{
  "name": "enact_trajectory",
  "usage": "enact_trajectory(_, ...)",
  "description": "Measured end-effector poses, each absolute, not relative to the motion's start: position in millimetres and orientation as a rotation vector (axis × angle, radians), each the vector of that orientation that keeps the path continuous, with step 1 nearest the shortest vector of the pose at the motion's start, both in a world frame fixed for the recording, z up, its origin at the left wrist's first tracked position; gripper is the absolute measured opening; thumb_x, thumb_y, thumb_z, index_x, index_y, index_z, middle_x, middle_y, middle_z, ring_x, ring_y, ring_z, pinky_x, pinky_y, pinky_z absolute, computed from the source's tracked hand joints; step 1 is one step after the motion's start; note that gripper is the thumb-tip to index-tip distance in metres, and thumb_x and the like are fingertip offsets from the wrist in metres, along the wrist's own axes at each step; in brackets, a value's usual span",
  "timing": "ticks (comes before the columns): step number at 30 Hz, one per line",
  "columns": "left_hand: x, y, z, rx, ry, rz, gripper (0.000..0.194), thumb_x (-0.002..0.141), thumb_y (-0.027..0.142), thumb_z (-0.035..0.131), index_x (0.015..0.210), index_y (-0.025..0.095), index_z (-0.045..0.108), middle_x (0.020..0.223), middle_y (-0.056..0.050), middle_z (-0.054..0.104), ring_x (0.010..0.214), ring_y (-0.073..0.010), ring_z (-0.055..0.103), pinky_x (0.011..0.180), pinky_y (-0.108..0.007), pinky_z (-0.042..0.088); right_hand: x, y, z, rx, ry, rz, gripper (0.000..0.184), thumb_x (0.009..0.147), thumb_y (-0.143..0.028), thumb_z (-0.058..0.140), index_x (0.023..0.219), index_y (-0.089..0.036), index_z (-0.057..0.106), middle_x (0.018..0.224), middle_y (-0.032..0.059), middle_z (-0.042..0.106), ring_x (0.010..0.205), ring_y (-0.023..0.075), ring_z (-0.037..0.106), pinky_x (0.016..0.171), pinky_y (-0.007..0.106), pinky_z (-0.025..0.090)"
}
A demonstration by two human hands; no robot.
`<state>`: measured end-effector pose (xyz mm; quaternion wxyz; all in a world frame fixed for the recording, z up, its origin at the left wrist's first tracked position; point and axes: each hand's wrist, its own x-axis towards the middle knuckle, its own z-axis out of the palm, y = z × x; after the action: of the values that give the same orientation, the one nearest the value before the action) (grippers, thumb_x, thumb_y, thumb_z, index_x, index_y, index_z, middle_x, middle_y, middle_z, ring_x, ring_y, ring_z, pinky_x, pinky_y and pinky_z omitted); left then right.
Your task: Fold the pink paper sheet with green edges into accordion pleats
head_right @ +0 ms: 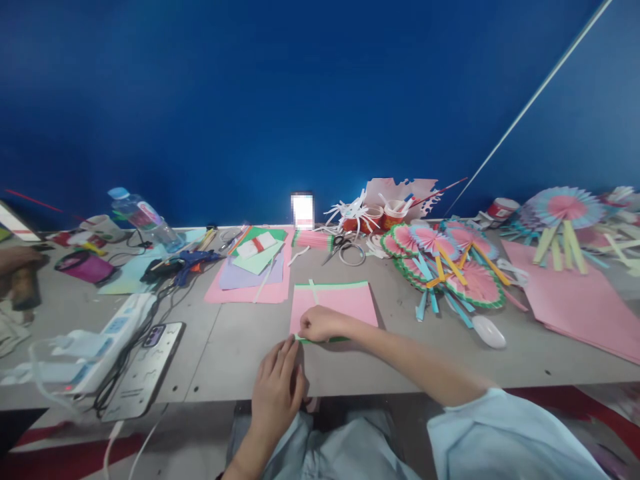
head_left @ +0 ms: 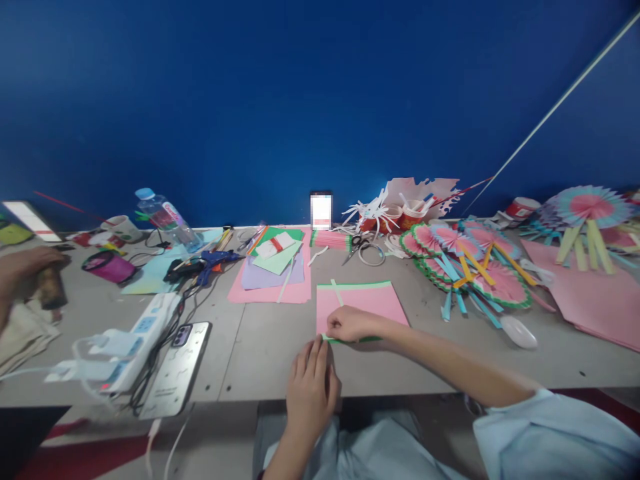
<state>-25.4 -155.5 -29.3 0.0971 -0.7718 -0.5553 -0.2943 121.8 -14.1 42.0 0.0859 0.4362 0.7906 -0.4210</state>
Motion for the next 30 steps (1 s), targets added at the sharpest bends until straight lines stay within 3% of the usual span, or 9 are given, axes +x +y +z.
enact_trajectory(16, -25.3, -154.7, -28.2, -2.301, -1.647, -0.831, 0.046, 0.09, 0.012, 0.046, 0.135, 0.011, 0.056, 0.131, -0.012, 0.066, 0.114, -0.0269, 0.059, 0.093, -0.039, 0.046, 122.8, -16.7, 42.8, 1.328, 2.379, -1.237, 0.016, 0.079, -0.028, 0.063, 0.074, -0.014, 0.067, 0.06, -0.0024, 0.055, 0.061, 0.0102, 0.044, 0.055, 0.021, 0.028)
enact_trajectory(25, -25.2, -153.7, -26.7, -2.317, -1.697, -0.769, 0.05, 0.09, 0.012, 0.045, 0.139, 0.011, 0.054, 0.131, -0.011, 0.066, 0.114, -0.0265, 0.059, 0.093, -0.039, 0.046, 147.2, -15.5, 43.1, 1.341, 2.273, -1.548, 0.017, 0.074, -0.024, 0.067, 0.087, -0.014, 0.07, 0.073, 0.0, 0.063, 0.065, 0.0121, 0.053, 0.059, 0.023, 0.038)
enact_trajectory(30, -29.5, -152.8, -29.2, -2.36, -1.675, -0.725, 0.053, 0.09, 0.013, 0.048, 0.143, 0.012, 0.05, 0.132, -0.011, 0.065, 0.115, -0.0264, 0.059, 0.095, -0.038, 0.046, 160.1, -14.8, 36.6, 1.443, 2.234, -1.735, 0.031, 0.072, -0.025, 0.068, 0.101, -0.014, 0.063, 0.076, -0.0012, 0.062, 0.067, 0.0126, 0.054, 0.06, 0.023, 0.041)
